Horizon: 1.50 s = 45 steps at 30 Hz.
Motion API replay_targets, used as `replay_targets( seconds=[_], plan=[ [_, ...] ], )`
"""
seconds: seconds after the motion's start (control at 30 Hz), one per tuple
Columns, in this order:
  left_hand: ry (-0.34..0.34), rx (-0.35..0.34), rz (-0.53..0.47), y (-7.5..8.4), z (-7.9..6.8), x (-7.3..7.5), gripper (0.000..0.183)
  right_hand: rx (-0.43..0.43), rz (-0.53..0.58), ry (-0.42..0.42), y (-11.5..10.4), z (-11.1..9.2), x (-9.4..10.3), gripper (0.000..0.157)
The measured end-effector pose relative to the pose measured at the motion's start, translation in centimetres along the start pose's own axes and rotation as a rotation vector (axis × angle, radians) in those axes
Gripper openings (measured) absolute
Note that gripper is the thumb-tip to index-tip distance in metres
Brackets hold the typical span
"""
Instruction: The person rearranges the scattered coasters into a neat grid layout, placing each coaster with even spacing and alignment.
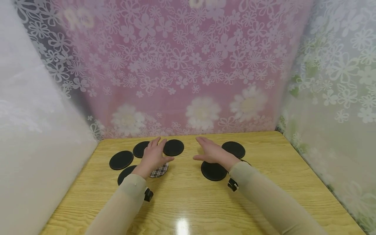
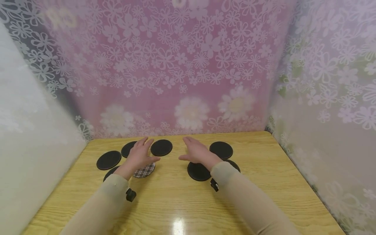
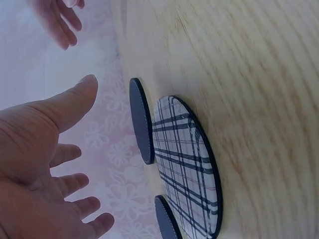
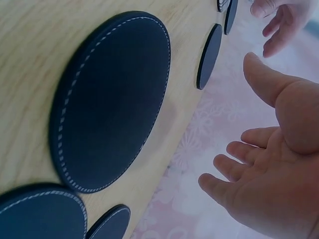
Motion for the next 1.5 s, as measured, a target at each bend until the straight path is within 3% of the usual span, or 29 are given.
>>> replay_targets(
  seconds=[0.43,0.83,1.1,1.27,1.5],
  plan=[
    [-0.011,0.095,0.025,-1.0,2.1,-0.6,0.097,-0.032,0.035,-0.055,-0.7,3.4,-1.8,0.096],
    [-0.041,0.098,-0.019,-1.7,2.4,-1.4,0.092,-0.032,0.051,-0.109,-1.8,5.5,-4.2,0.095],
    [-0.061,0.093,-0.032,-2.3,3.0,-2.2,0.087,-0.054,0.038,-0.093,-2.3,6.2,-4.4,0.092],
    [-0.070,0.130,-0.059,-2.5,3.1,-2.2,0.089,-0.052,0.013,-0.067,-2.5,6.6,-4.4,0.089],
    [-0.097,0.157,-0.020,-2.7,3.5,-2.0,0.087,-0.065,-0.056,-0.069,-2.9,7.1,-4.5,0.088]
  ],
)
Point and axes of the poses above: each hand's wrist, its own z-axis towards the middle knuckle, its own x-axis out of the back of the hand, y = z × x, the point moved 4 cm from there along z, towards the middle knuckle, and after that the axes turned 9 degrees about -z, right-handed, at the moved point
